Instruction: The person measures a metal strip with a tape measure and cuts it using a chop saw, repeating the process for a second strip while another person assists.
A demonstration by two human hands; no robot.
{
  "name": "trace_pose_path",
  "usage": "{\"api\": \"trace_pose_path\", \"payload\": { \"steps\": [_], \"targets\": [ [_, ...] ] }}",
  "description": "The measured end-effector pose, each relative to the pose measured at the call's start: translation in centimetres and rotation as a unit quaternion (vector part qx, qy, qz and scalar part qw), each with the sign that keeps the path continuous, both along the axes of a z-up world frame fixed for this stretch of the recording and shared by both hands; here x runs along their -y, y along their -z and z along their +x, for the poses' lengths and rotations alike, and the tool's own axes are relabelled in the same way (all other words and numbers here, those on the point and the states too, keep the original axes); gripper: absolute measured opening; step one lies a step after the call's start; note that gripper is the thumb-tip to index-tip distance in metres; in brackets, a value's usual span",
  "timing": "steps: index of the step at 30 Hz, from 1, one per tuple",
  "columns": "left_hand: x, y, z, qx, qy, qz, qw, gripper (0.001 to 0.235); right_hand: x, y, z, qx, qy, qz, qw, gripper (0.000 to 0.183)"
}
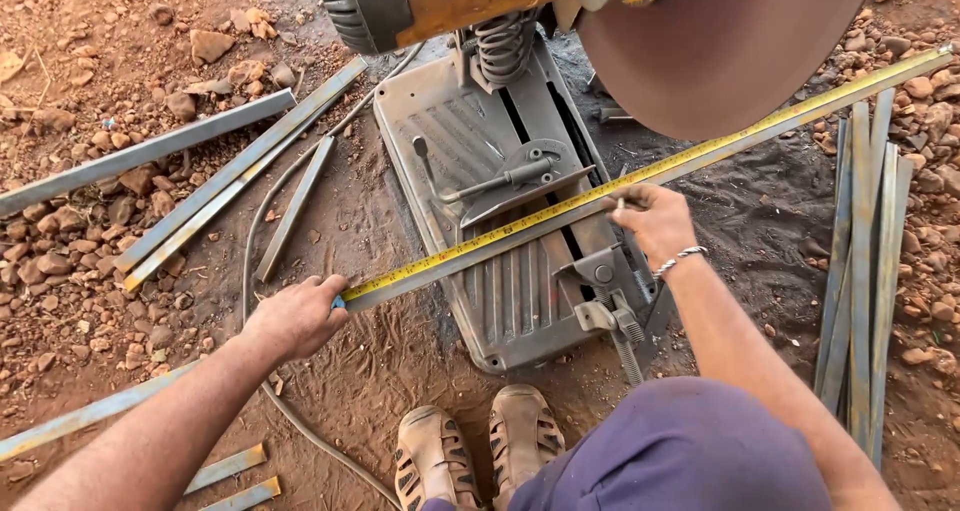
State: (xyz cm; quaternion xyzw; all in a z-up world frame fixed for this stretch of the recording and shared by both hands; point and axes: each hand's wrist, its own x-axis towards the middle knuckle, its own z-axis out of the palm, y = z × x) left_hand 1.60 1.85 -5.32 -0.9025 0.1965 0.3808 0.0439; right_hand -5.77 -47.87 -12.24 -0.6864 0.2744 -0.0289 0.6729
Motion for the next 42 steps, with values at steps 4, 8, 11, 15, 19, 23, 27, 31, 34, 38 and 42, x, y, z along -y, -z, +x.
{"api": "trace_pose_path", "payload": {
  "steps": [4, 8, 11, 15, 19, 23, 27, 31, 34, 38, 42],
  "targets": [
    [0.5, -0.3, -0.1, -0.013, -0.007, 0.036, 0.999, 0.044, -0.4, 0.3, 0.4, 0.023, -0.073, -0.052, 0.996, 0.019],
    [0.9, -0.3, -0.1, -0.011, 0.016, 0.063, 0.998, 0.039, -0.7, 0.0, 0.7, -0.007, -0.082, -0.090, 0.993, 0.024],
    [1.1, 0.1, 0.6, -0.031, 0.015, 0.080, 0.996, 0.040, -1.0, -0.3, 1.2, -0.031, -0.102, -0.113, 0.988, 0.028],
    [0.6, 0.5, 1.3, -0.043, -0.002, 0.081, 0.996, 0.043, -0.8, 0.2, 1.7, -0.045, -0.143, -0.168, 0.974, 0.015],
    [0.1, 0.7, 1.4, -0.044, 0.004, 0.096, 0.994, 0.044, -0.5, 0.3, 2.3, 0.044, -0.209, -0.271, 0.939, 0.021],
    [0.1, 1.2, 1.5, -0.047, 0.009, 0.092, 0.995, 0.045, -0.4, -0.4, 3.1, 0.057, -0.249, -0.337, 0.906, 0.022],
    [-0.2, 1.8, 1.6, -0.046, 0.009, 0.087, 0.995, 0.044, -0.4, -0.7, 3.5, 0.042, -0.266, -0.354, 0.896, 0.022],
    [-0.2, 1.9, 1.7, -0.043, 0.022, 0.102, 0.994, 0.041, 0.1, -0.3, 3.5, 0.112, -0.262, -0.299, 0.911, 0.027],
    [0.0, 1.8, 1.8, -0.051, 0.014, 0.107, 0.993, 0.041, 0.4, 0.1, 3.7, 0.066, -0.262, -0.345, 0.899, 0.022],
    [0.1, 1.7, 1.8, -0.041, 0.016, 0.108, 0.993, 0.041, 0.1, 0.9, 4.1, 0.070, -0.260, -0.379, 0.885, 0.019],
    [-0.1, 2.1, 1.7, -0.045, 0.015, 0.107, 0.993, 0.042, -0.2, 1.2, 4.2, 0.087, -0.263, -0.413, 0.868, 0.017]
  ]
}}
